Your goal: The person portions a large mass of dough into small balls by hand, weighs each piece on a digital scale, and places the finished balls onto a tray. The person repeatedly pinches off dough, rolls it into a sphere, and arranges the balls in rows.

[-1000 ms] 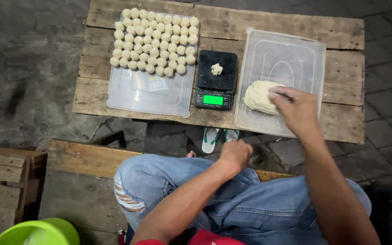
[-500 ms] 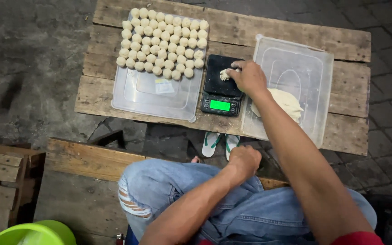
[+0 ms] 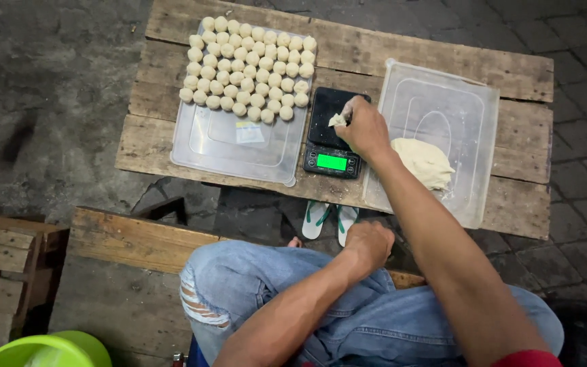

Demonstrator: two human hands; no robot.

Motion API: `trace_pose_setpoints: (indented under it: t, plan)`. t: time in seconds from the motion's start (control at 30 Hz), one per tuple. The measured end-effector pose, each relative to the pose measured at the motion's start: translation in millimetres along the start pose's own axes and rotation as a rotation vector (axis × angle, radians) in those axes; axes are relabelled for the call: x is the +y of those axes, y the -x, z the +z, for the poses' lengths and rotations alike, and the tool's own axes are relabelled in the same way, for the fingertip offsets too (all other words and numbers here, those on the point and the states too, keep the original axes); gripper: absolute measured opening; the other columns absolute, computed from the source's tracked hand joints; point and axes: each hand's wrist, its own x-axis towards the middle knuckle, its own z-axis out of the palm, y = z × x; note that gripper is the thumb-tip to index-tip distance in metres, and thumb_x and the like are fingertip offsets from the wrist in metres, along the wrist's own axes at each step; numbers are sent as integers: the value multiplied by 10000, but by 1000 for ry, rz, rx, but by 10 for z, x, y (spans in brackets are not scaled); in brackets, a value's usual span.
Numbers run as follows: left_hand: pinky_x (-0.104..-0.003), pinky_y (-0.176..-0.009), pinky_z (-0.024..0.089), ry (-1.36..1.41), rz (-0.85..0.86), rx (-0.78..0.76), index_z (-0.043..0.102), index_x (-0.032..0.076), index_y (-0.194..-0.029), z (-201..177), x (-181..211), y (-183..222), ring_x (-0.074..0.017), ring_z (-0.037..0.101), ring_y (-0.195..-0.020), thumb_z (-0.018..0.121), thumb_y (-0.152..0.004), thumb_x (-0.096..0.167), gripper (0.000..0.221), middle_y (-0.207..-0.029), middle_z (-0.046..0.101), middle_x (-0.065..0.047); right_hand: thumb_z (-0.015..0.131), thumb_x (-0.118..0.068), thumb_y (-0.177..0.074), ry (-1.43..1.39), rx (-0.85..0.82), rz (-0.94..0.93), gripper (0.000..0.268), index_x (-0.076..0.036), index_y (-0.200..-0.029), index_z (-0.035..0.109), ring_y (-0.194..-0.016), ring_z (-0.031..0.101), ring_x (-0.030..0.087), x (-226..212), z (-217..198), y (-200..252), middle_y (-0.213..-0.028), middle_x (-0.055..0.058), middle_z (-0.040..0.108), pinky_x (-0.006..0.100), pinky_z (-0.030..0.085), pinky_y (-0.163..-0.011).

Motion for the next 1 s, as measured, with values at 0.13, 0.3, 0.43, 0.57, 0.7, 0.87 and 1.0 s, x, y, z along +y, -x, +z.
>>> trace_pose_setpoints:
  t: [0.13,0.3,0.43,0.57,0.7,0.87,1.0]
  plan:
    - [-536,-602,587,-10,11,75,733,77,-1020,86,-19,-27,-349,711,-916,677,-895,425,374,-948,693,-120,763,-123,-772,-38,25,-115,588,-79,-1328,576,-1170,638,461,63,96,35,-1180,220,678,589,503,-1021]
    - [-534,-575,563,-96,-4,167,724,105,-1027,266,-20,-80,-329,694,-893,712,-879,433,360,-926,676,-104,758,-79,-743,-18,74,-249,323,-106,-1064,755,-1046,687,449,398,376,-139,-1104,172,662,526,580,-902]
    - [-479,-587,565,-78,-1,207,727,122,-944,146,-35,22,-302,704,-869,707,-885,396,281,-894,688,-87,746,-2,-739,-135,125,-353,288,-59,-1021,769,-1093,658,498,275,240,19,-1245,224,614,542,578,-925]
    - [-548,-637,547,-97,-20,262,715,118,-1074,256,-61,-61,-359,692,-884,655,-895,330,284,-930,667,-123,760,-142,-761,-343,81,-75,279,-199,-1033,790,-1031,728,274,527,369,-133,-1042,82,764,377,576,-902]
    - [-579,-673,570,106,-59,242,714,89,-1091,-39,-159,22,-411,705,-916,564,-927,289,299,-976,687,-141,877,-27,-721,-1083,101,229,434,-30,-1119,705,-751,753,156,498,241,-62,-897,97,741,259,686,-685]
    - [-616,-797,589,593,-230,402,664,-4,-1226,-1231,-337,588,-482,706,-1027,457,-966,118,354,-1060,702,-256,866,-53,-773,-1209,20,298,532,-62,-1259,651,-914,750,169,448,-239,475,-1043,65,731,302,668,-810]
    - [-464,-1010,482,1494,-204,944,612,52,-1332,-1622,-400,684,-367,586,-1183,455,-1044,358,450,-1296,622,-202,817,-27,-768,-1147,-84,336,385,-36,-1122,666,-702,713,130,442,-580,1059,-855,29,680,237,623,-571]
